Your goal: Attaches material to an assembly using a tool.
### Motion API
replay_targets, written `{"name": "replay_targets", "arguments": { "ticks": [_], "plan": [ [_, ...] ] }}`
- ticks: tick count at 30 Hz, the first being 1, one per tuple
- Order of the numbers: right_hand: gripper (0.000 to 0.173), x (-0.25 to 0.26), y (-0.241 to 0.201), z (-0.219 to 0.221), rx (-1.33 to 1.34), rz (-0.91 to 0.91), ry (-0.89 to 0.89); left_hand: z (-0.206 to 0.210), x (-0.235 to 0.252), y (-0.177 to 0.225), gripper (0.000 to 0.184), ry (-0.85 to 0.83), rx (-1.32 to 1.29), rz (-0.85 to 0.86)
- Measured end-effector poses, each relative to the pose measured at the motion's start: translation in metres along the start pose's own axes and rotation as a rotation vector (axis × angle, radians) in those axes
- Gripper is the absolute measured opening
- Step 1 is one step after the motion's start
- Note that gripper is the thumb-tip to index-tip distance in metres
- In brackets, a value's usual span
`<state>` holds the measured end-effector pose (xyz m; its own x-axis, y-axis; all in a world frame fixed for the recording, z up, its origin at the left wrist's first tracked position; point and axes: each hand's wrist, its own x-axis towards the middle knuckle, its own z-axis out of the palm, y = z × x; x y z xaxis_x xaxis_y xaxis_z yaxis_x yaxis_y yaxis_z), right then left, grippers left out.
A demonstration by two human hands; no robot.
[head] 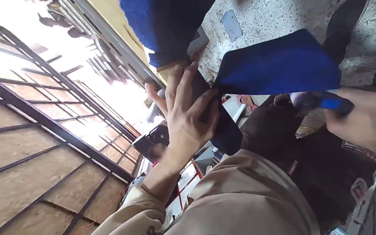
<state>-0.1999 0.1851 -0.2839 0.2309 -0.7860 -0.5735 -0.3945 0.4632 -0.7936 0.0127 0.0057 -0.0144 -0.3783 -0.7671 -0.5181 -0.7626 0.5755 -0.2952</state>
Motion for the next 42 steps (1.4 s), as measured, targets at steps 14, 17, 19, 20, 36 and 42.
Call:
{"name": "replay_targets", "arguments": {
  "ticks": [14,17,19,20,36,42],
  "plan": [
    [0.038,0.103,-0.101,-0.033,0.317,-1.036,0.17,0.006,-0.001,-0.001,0.028,0.002,-0.032,-0.046],
    [0.037,0.108,-0.107,-0.034,0.339,-1.044,0.146,0.007,-0.002,-0.002,0.03,0.012,-0.034,-0.045],
    [0.04,0.112,-0.107,-0.035,0.341,-1.042,0.128,0.008,-0.001,-0.003,0.03,0.025,-0.04,-0.042],
    [0.04,0.113,-0.107,-0.035,0.34,-1.044,0.121,0.009,-0.001,-0.003,0.03,0.027,-0.042,-0.044],
    [0.041,0.1,-0.09,-0.049,0.332,-0.981,0.125,0.004,0.0,-0.001,0.032,-0.002,-0.008,-0.062],
    [0.047,0.022,-0.033,-0.038,0.41,-0.635,0.182,-0.003,0.024,0.016,0.044,-0.104,0.149,-0.118]
  ]
}}
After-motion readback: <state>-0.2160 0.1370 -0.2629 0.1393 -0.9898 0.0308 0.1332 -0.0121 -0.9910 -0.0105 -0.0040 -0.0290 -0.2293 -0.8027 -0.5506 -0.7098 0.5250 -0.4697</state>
